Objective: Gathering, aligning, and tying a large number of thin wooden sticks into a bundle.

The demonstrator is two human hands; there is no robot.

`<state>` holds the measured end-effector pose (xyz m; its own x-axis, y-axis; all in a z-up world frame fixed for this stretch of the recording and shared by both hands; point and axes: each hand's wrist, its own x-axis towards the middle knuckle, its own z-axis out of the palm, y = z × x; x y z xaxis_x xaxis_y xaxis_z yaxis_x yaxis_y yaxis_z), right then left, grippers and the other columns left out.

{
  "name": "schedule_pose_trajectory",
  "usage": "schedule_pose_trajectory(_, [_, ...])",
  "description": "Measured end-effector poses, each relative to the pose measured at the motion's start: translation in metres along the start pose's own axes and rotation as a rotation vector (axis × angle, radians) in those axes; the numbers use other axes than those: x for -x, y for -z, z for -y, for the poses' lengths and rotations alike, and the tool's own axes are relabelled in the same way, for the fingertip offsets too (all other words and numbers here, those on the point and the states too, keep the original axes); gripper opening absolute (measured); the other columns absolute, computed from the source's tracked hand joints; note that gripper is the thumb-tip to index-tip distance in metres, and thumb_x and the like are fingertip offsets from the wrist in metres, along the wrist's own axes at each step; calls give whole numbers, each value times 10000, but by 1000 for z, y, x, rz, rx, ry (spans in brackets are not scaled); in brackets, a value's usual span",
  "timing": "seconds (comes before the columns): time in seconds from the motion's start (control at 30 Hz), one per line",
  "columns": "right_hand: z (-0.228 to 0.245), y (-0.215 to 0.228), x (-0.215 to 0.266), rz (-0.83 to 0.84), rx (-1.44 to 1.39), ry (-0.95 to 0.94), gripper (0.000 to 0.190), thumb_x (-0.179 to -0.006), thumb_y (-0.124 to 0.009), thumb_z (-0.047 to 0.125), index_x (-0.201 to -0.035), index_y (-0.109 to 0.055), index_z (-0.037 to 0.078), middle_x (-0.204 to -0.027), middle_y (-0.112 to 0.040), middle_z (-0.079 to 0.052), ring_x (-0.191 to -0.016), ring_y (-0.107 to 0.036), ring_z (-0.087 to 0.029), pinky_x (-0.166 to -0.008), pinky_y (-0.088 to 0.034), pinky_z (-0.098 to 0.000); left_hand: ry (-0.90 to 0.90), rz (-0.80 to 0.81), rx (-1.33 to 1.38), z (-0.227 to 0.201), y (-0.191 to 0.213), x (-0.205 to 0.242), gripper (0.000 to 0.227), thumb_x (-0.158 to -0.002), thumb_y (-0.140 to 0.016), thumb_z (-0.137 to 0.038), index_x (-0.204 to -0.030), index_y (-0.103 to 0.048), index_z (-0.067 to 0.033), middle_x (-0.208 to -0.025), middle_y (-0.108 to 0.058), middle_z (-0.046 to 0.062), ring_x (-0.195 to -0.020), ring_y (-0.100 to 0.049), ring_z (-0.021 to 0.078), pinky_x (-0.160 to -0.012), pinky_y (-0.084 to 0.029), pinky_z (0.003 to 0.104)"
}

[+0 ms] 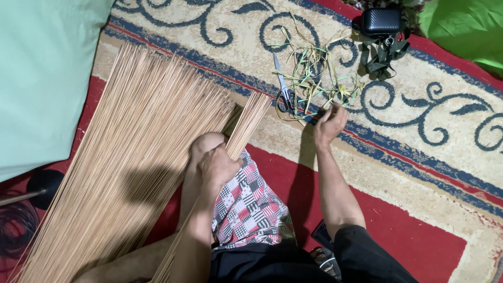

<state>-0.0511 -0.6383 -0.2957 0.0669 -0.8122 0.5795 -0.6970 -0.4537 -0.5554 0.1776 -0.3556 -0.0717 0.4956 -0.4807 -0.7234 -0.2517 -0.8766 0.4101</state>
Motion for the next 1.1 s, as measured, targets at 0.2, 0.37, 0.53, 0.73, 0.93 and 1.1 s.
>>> schedule_pose_trajectory(0.2, [63,-4,17,-8,-165,437,109,-977,-694,75,-1084,-679,65,-1057,-605,-95,-1053,-615,-301,-987,-502,-446,-21,3,-28,-2,2,0,764,-792,-676,-417,-1403,-578,30,-1274,-681,295,-1258,-613,478,-1050,-476,601])
schedule_pose_trajectory(0.37, [72,-15,43,101,-231,378,82,-998,-687,117,-1036,-700,45,-985,-622,-100,-950,-659,-326,-879,-542,-436,-37,-34,-5,7,-4,-2,738,-788,-674,-443,-1362,-609,16,-1237,-698,288,-1219,-635,482,-1013,-497,610])
schedule_pose_trajectory(0.53, [77,-9,41,99,-131,245,142,-916,-715,36,-1054,-682,49,-1017,-608,-114,-996,-629,-335,-897,-521,-464,-42,-40,-12,7,-2,0,721,-793,-671,-444,-1348,-616,13,-1216,-707,286,-1205,-644,481,-1007,-503,605])
schedule_pose_trajectory(0.73, [80,-9,33,280,324,-42,311,-806,-861,237,-1070,-743,126,-1343,-517,-88,-1227,-452,-361,-978,-405,-513,-39,-30,4,5,-3,1,706,-792,-682,-422,-1336,-621,23,-1223,-704,285,-1199,-644,489,-1000,-507,603])
schedule_pose_trajectory(0.93, [70,-19,47,268,134,-39,159,-879,-811,273,-959,-750,150,-981,-635,-62,-965,-614,-322,-866,-511,-479,-33,-25,16,2,1,2,701,-790,-681,-438,-1328,-626,7,-1234,-704,268,-1206,-644,473,-1001,-507,603])
schedule_pose_trajectory(1.1, [60,-8,54,274,-158,14,355,-812,-709,47,-1165,-719,82,-1118,-614,-132,-1059,-607,-365,-979,-490,-481,-33,-15,6,-4,7,6,656,-797,-674,-410,-1297,-642,12,-1214,-708,279,-1196,-645,485,-994,-507,606])
